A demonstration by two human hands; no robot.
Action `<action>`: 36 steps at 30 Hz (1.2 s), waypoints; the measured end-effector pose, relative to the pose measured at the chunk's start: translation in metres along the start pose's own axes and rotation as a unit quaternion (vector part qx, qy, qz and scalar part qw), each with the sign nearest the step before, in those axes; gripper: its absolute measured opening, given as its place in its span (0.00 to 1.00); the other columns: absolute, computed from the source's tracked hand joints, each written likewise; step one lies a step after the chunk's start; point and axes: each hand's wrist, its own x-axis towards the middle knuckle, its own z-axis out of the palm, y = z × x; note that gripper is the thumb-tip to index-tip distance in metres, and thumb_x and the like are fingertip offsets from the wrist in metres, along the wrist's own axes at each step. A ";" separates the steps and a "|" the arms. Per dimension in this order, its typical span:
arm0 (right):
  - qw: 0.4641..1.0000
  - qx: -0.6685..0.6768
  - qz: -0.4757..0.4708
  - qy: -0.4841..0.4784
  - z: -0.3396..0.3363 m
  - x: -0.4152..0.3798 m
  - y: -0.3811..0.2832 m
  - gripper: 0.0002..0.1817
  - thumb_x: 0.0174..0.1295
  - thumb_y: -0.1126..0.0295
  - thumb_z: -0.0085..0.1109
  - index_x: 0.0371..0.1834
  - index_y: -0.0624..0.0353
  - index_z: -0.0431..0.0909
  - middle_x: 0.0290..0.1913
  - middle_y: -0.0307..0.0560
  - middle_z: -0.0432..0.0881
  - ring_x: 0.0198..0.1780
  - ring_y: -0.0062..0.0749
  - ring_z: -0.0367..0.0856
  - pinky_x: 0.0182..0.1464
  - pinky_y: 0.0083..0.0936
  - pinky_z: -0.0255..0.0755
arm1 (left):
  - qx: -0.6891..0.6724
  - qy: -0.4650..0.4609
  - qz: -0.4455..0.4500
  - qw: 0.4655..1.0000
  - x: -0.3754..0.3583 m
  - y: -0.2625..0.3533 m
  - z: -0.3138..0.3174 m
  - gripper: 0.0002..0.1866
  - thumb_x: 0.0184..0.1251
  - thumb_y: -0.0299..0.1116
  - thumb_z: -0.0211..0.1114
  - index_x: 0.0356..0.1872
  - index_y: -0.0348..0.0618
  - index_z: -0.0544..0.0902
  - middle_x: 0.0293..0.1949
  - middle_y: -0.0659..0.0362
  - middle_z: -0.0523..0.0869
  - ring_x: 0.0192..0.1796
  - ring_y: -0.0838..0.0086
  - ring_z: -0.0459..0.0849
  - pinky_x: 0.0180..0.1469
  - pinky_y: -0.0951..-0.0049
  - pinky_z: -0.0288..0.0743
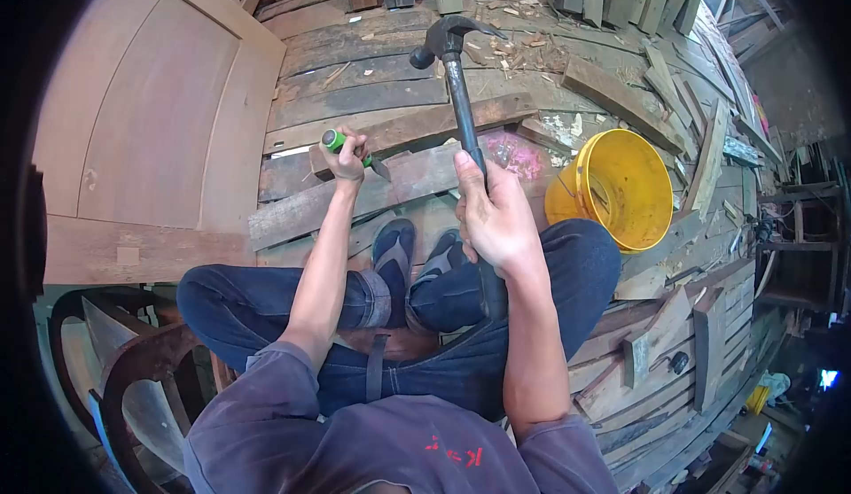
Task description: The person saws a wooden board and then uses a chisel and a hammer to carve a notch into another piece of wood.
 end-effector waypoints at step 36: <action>0.999 -0.043 -0.005 -0.015 -0.001 0.000 0.000 0.25 0.79 0.49 0.46 0.30 0.58 0.66 0.17 0.35 0.65 0.12 0.18 0.65 0.11 0.22 0.62 | 0.036 -0.005 0.023 0.999 -0.001 -0.006 0.002 0.10 0.53 0.19 0.59 0.17 0.38 0.70 0.14 0.64 0.69 0.13 0.81 0.64 0.17 0.77 0.56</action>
